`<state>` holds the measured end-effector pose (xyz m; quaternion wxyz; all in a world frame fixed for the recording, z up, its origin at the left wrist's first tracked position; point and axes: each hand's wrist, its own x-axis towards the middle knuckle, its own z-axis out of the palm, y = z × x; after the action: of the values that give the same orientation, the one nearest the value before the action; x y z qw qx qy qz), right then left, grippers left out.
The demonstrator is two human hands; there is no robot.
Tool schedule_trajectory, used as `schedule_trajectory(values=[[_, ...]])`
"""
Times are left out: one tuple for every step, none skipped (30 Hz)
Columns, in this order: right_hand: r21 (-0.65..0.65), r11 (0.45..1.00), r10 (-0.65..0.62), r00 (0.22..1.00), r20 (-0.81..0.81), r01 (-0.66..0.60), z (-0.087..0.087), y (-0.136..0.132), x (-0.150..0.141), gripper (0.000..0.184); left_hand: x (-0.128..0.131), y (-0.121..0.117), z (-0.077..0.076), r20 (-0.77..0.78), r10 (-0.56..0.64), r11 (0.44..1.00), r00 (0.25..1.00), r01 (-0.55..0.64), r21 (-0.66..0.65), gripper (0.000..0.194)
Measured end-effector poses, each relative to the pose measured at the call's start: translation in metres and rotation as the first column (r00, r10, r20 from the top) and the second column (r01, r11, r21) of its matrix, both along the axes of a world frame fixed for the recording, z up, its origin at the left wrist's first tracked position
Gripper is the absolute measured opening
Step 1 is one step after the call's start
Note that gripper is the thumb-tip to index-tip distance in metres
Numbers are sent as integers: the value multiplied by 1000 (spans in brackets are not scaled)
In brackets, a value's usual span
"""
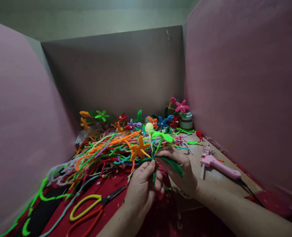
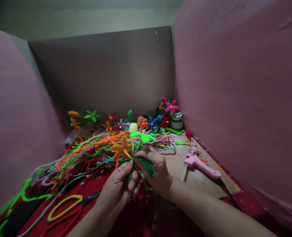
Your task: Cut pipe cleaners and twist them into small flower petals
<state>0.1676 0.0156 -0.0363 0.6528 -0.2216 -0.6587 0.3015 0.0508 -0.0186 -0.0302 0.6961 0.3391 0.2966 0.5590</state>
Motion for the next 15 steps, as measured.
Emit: schedule_trajectory(values=[[44,998,-37,999,9,37,1,0,0,16,0,0,1,-20,10,1000,1000,-9,9,18],[70,995,-67,998,1,66,3,1,0,18,-1,0,2,-40,24,1000,999,-23,19,17],[61,996,-71,997,-21,72,4,1,0,20,-2,0,4,-62,42,999,997,-41,30,18],[19,998,-58,997,-51,59,5,1,0,22,-2,0,4,-88,65,997,994,-62,39,19],[-46,999,-28,996,-86,24,6,2,0,24,-3,1,5,-114,90,995,989,-85,47,20],[-124,992,14,993,-120,-29,6,3,0,25,-5,3,4,-138,117,992,983,-110,58,21],[-204,975,59,987,-151,-89,6,3,0,25,-6,4,4,-160,151,987,975,-141,71,21],[-278,949,103,979,-175,-149,6,4,-1,25,-8,7,3,-177,191,980,966,-177,92,20],[-334,921,138,970,-198,-200,5,4,-1,24,-10,9,3,-188,237,968,953,-216,125,19],[-377,895,164,962,-219,-238,4,4,-2,23,-11,11,2,-195,288,952,938,-257,169,17],[-415,870,182,955,-233,-267,3,4,-3,21,-12,13,3,-202,333,933,921,-291,214,15],[-454,841,198,949,-245,-293,2,3,-4,20,-13,14,3,-211,366,915,906,-310,258,14],[-493,808,218,942,-257,-322,2,2,-6,19,-14,14,5,-224,388,900,894,-315,301,14],[-528,774,241,933,-267,-351,2,1,-7,19,-14,13,7,-240,406,886,882,-315,341,14],[-555,742,267,925,-269,-376,2,-1,-9,20,-14,12,8,-256,422,874,870,-314,372,15]])
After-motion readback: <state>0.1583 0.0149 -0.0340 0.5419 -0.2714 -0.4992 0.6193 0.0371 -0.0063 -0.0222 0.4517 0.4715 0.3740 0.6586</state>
